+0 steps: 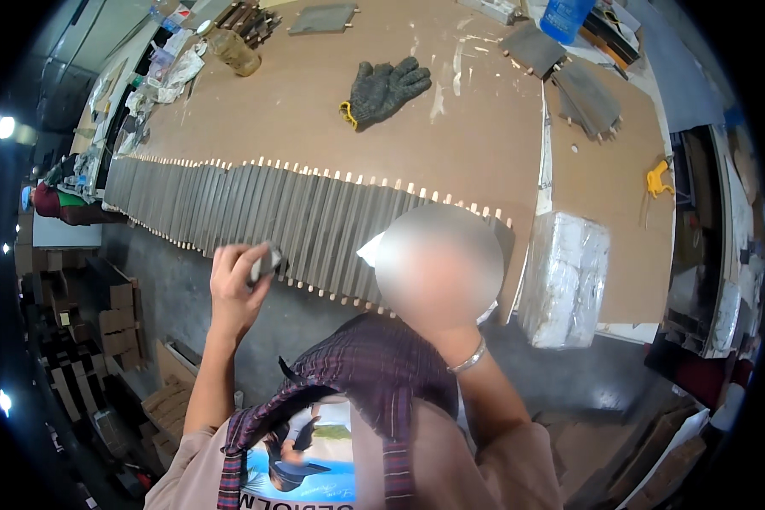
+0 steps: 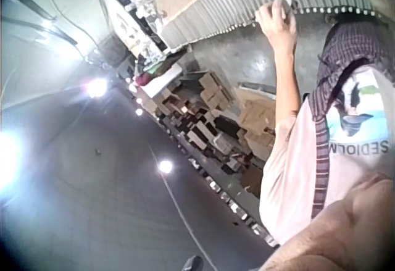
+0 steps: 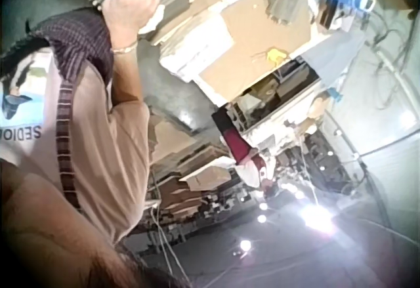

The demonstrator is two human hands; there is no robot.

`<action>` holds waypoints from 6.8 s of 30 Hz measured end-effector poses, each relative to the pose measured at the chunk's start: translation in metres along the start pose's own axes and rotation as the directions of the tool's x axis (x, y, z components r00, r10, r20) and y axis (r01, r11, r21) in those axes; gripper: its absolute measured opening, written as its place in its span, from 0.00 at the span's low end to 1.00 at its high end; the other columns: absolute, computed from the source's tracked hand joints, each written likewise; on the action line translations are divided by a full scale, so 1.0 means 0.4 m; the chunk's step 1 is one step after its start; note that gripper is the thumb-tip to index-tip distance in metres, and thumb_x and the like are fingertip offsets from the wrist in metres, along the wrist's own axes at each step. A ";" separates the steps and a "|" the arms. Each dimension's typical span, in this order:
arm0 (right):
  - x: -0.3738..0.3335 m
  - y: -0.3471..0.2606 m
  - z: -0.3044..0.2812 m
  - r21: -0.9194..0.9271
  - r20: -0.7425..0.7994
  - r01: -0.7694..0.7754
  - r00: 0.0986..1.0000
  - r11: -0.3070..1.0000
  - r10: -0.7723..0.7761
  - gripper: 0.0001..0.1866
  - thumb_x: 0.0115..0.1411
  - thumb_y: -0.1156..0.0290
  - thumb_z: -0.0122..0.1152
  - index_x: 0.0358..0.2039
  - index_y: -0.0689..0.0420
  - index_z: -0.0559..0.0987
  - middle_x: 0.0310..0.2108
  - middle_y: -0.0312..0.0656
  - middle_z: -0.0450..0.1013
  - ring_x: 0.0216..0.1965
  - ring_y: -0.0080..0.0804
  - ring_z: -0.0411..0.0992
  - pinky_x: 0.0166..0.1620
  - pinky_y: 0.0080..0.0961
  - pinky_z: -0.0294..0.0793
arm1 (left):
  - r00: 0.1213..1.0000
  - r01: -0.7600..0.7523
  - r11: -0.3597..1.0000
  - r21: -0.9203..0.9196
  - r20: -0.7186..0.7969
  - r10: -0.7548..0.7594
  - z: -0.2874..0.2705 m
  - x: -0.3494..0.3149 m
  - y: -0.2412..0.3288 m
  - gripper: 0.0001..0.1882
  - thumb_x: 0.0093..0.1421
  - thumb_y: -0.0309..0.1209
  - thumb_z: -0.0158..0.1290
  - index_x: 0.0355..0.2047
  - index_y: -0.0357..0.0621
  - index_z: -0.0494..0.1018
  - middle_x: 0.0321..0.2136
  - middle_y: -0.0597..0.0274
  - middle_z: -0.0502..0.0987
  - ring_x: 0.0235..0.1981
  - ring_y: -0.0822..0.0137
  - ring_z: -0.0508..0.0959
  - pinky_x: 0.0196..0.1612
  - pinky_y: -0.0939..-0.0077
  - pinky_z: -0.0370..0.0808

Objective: The person cleans a long bamboo-slat mat by wiping the slats with a white cloth and a rectangular block.

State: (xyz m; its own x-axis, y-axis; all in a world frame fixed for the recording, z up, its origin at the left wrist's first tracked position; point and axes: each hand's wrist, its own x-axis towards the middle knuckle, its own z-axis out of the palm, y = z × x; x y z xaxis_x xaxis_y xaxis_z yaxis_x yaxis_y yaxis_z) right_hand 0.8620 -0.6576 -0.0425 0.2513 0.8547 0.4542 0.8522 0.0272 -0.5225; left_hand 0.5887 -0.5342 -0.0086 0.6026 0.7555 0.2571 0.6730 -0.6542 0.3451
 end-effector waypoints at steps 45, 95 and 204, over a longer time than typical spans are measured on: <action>-0.060 0.051 0.055 -0.006 0.073 0.052 0.996 0.999 -0.052 0.21 0.56 0.64 0.66 0.50 0.57 0.79 0.48 0.45 0.76 0.51 0.46 0.73 0.56 0.46 0.71 | 0.996 -0.086 0.996 -0.024 -0.005 0.086 -0.035 -0.006 0.000 0.26 0.43 0.17 0.60 0.46 0.44 0.79 0.41 0.55 0.77 0.42 0.52 0.74 0.46 0.61 0.73; -0.060 0.048 0.046 -0.003 0.025 0.118 0.993 0.993 -0.118 0.17 0.57 0.65 0.65 0.46 0.55 0.80 0.46 0.45 0.76 0.48 0.46 0.73 0.53 0.45 0.72 | 0.995 -0.071 0.997 0.021 0.078 0.069 -0.018 0.089 -0.028 0.30 0.45 0.17 0.61 0.53 0.41 0.76 0.42 0.53 0.76 0.45 0.50 0.73 0.49 0.59 0.73; 0.414 -0.233 0.459 0.016 0.243 0.372 0.899 0.928 -0.365 0.10 0.44 0.71 0.68 0.27 0.55 0.76 0.30 0.42 0.70 0.38 0.43 0.72 0.40 0.40 0.72 | 0.977 -0.173 0.975 0.142 0.149 0.151 -0.197 -0.051 -0.363 0.27 0.44 0.19 0.60 0.49 0.44 0.78 0.40 0.60 0.76 0.44 0.56 0.74 0.49 0.62 0.71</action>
State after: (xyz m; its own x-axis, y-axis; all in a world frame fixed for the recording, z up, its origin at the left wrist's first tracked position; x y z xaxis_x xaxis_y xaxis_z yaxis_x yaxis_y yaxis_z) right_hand 0.7399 -0.4233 -0.0508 -0.1968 0.8843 0.4235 0.8770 0.3518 -0.3272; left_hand 0.4450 -0.4518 0.0070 0.7547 0.6341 0.1685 0.6128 -0.7730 0.1641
